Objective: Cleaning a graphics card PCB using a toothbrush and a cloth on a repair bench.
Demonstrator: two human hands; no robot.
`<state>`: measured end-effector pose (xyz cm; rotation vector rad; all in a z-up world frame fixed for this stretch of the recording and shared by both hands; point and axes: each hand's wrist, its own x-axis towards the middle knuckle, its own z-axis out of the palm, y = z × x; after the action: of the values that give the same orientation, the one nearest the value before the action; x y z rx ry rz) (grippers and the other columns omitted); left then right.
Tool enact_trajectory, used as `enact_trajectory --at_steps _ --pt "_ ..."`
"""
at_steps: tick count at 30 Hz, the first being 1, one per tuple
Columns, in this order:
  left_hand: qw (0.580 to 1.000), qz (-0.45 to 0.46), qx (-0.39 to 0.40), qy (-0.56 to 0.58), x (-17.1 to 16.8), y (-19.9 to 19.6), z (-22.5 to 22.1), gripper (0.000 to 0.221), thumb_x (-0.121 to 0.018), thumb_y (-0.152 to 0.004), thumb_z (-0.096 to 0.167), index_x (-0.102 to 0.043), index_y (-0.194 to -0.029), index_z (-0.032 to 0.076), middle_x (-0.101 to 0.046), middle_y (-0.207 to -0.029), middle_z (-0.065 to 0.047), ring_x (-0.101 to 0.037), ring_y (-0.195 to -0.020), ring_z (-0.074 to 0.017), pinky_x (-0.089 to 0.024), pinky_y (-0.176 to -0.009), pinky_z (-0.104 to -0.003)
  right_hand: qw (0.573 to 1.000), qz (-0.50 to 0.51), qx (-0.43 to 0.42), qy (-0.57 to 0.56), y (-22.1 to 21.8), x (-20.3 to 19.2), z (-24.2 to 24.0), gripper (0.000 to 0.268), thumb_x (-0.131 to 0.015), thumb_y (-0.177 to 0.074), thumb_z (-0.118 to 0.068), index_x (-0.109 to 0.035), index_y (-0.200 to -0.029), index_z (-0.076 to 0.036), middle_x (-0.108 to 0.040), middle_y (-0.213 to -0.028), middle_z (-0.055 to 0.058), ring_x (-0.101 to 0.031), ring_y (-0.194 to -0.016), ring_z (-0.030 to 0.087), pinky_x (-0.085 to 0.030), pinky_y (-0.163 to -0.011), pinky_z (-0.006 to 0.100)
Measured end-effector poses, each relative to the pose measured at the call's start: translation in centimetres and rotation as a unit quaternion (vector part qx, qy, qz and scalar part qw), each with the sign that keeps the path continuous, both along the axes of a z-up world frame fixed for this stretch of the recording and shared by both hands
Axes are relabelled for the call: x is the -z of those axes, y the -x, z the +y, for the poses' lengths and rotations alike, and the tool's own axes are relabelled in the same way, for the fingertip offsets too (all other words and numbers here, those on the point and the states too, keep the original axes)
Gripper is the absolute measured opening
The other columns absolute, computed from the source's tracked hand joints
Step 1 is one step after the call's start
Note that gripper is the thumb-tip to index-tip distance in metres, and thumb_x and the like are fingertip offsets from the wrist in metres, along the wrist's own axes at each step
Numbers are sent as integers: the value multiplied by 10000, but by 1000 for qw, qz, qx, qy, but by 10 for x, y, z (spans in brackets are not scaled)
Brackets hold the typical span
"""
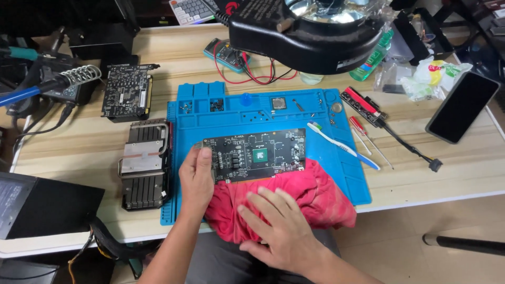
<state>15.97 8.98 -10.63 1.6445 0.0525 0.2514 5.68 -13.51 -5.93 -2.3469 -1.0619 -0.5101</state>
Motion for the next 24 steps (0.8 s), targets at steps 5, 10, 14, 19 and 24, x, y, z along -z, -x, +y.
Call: enact_trajectory --at_steps 5,10,14,19,24 --pt "999 -29 -12 -40 0 -4 1 435 -535 -1148 502 -503 -843 195 -347 -766 98 -334 -704 -66 -317 -636 -315 981 -5 14 193 -2 36 0 852 -685 -1030 -598 -520 -1644 -29 -509 -1700 211 -424 -1591 452 -328 -1286 623" --pt "999 -37 -22 -1 16 -7 3 505 -567 -1121 523 -371 -765 223 -290 -741 101 -290 -682 -61 -262 -613 -315 984 16 81 159 1 21 -13 759 -586 -1055 -684 -579 -1593 -149 -473 -1714 212 -405 -1566 542 -344 -1135 826" --pt "998 -47 -38 -2 26 -9 5 502 -587 -1123 500 -368 -768 220 -300 -770 99 -311 -729 -65 -287 -650 -319 968 -5 123 217 5 26 -18 883 -696 -940 -802 -586 -1597 -222 -463 -1713 216 -441 -1515 544 -382 -1093 832" --pt "998 -56 -10 14 36 -10 10 412 -558 -1149 459 -490 -833 203 -374 -816 100 -344 -775 -62 -307 -683 -313 986 135 50 85 -4 3 -50 778 -579 -1044 -707 -605 -1580 -143 -519 -1676 214 -420 -1559 515 -295 -1185 784" --pt "999 -28 9 22 40 -8 19 468 -568 -1125 521 -395 -808 224 -290 -799 104 -282 -746 -67 -261 -663 -319 988 -30 145 -51 -59 -4 -114 169 -622 -1092 -129 -779 -1100 -70 -777 -1095 93 -707 -1024 317 -532 -935 450"
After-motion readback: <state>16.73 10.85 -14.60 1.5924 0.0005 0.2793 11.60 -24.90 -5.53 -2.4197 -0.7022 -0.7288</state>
